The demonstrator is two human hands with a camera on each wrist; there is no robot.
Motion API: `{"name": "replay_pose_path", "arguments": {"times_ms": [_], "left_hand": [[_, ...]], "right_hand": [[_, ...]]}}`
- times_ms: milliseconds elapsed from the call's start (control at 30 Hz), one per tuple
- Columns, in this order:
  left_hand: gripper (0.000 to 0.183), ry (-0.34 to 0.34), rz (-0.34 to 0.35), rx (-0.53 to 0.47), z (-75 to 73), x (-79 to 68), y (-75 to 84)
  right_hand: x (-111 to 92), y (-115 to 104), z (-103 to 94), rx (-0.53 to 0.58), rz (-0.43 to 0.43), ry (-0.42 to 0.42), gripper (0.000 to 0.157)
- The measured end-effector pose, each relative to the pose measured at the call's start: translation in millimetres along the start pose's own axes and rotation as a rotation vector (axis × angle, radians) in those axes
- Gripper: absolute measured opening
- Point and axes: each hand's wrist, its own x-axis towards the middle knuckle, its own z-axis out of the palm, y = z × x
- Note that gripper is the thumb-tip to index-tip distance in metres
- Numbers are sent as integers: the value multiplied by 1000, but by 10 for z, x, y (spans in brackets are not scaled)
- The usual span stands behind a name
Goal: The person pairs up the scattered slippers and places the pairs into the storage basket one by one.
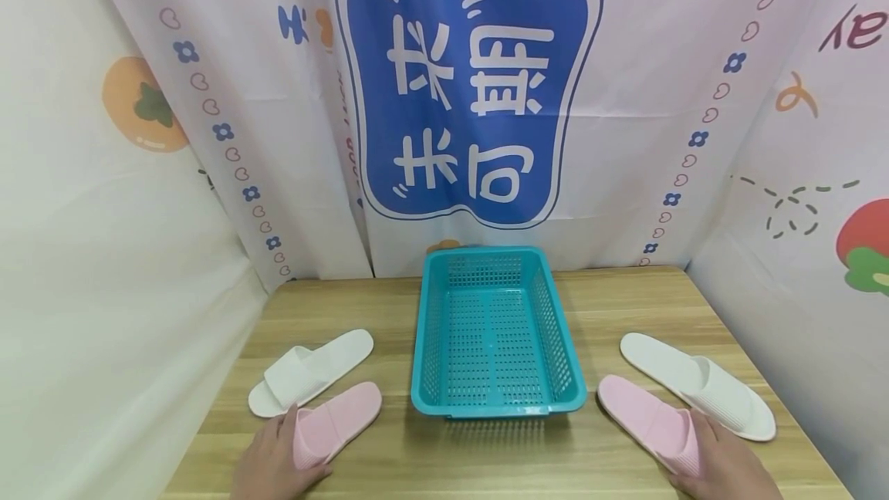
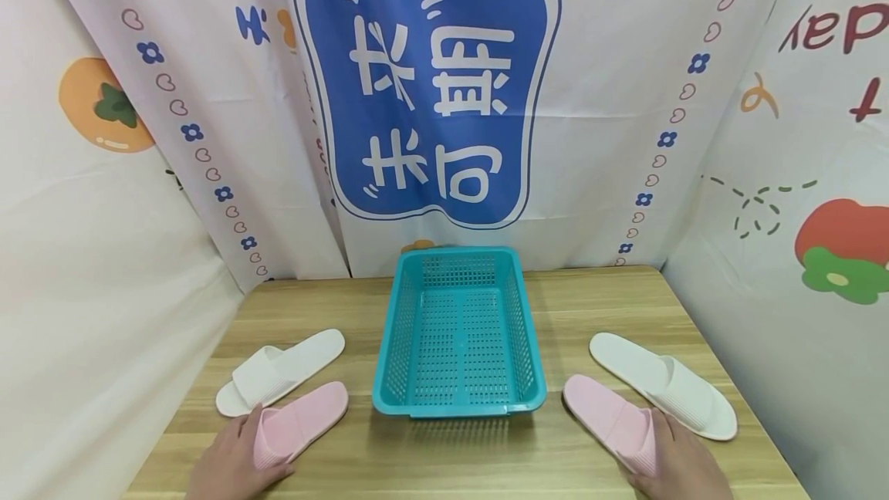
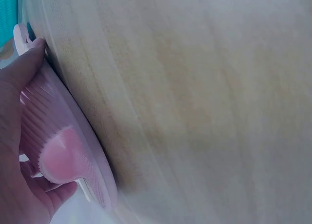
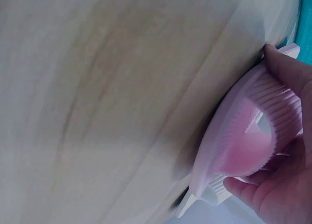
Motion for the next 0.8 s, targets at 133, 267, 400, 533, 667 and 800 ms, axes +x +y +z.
{"name": "replay_pose_path", "arguments": {"times_ms": [133, 267, 400, 533, 667, 800], "left_hand": [[121, -11, -7, -8, -13, -6, 5], [118, 20, 2, -14, -1, -8, 8], [115, 46, 8, -12, 14, -12, 5], [113, 69, 16, -13, 24, -16, -1], [111, 80, 24, -15, 28, -18, 0], [108, 86, 27, -14, 27, -18, 6]], "right_hand": [[8, -7, -12, -4, 4, -14, 108], [16, 4, -4, -3, -6, 0, 107], [6, 2, 0, 8, -24, 29, 104], [-10, -14, -5, 19, -44, 64, 100], [-9, 3, 3, 19, -57, 80, 99], [-5, 16, 12, 20, -63, 89, 98]]}}
